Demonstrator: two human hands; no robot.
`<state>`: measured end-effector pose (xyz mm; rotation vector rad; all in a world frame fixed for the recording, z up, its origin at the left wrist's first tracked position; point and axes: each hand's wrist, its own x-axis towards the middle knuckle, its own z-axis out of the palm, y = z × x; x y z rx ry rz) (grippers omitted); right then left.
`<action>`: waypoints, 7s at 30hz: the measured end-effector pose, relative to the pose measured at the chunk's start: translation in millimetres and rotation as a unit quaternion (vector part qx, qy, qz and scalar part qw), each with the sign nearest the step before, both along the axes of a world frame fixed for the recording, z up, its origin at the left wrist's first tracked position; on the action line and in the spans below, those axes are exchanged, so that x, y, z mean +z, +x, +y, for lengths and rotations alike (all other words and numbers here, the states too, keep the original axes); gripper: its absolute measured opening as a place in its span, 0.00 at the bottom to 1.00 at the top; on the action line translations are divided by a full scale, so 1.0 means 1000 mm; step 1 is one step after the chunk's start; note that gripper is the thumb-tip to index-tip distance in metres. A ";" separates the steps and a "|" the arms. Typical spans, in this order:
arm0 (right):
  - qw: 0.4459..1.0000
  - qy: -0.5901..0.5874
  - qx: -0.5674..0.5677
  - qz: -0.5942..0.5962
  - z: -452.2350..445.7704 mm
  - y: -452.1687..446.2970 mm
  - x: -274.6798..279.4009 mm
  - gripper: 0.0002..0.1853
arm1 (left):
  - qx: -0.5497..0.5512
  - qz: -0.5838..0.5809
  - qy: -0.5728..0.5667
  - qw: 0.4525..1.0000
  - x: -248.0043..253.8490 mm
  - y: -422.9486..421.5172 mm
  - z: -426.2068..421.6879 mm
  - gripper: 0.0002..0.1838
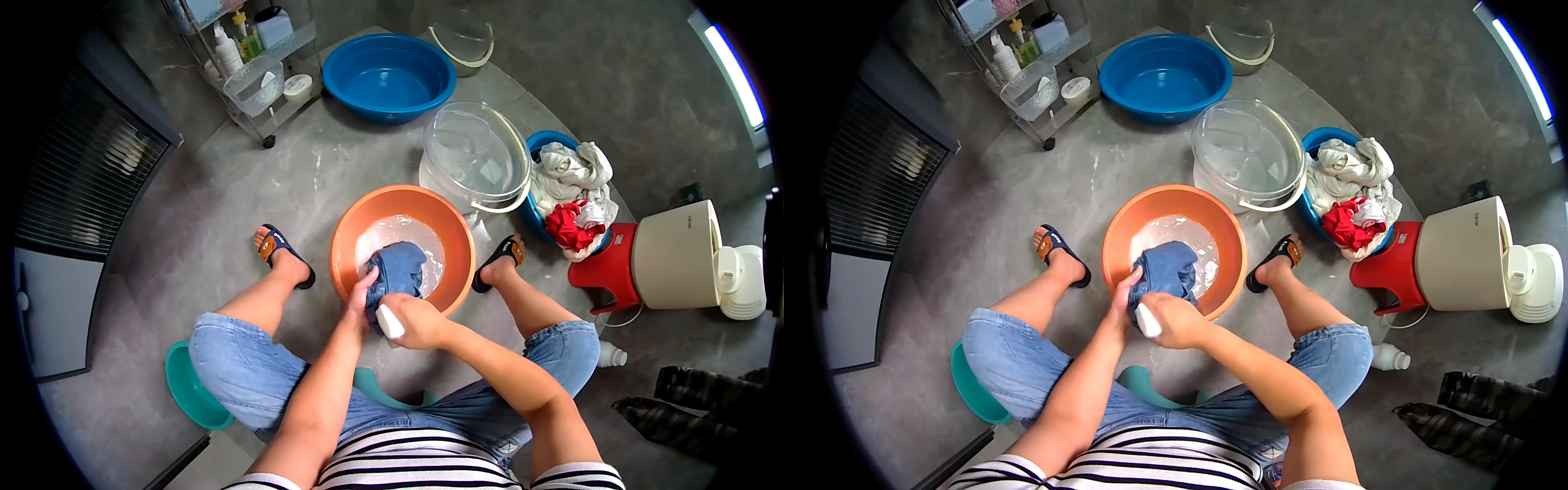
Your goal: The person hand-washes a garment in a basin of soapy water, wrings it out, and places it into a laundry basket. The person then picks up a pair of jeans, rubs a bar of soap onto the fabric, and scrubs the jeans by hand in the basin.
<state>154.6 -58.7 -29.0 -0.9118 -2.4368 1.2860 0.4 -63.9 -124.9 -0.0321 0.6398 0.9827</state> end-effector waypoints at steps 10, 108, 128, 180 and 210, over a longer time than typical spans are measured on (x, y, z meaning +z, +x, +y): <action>0.883 0.098 -0.446 -0.108 0.056 -0.041 -0.056 0.41 | 0.061 -0.108 0.002 0.992 0.024 0.013 -0.010 0.30; 0.964 0.082 -0.251 0.028 0.033 -0.023 -0.013 0.08 | 0.135 -0.085 0.012 0.987 0.018 0.001 0.009 0.38; 0.887 -0.189 -0.402 0.128 0.044 0.006 -0.075 0.44 | -0.045 0.027 0.055 0.997 0.035 0.002 0.019 0.25; 0.986 -0.092 -0.126 0.063 0.026 -0.040 -0.100 0.19 | 0.004 0.352 -0.071 0.933 -0.003 0.020 -0.027 0.15; 0.957 -0.048 -0.055 -0.281 0.053 -0.033 -0.228 0.22 | 0.138 0.307 -0.183 0.924 -0.012 -0.011 -0.024 0.10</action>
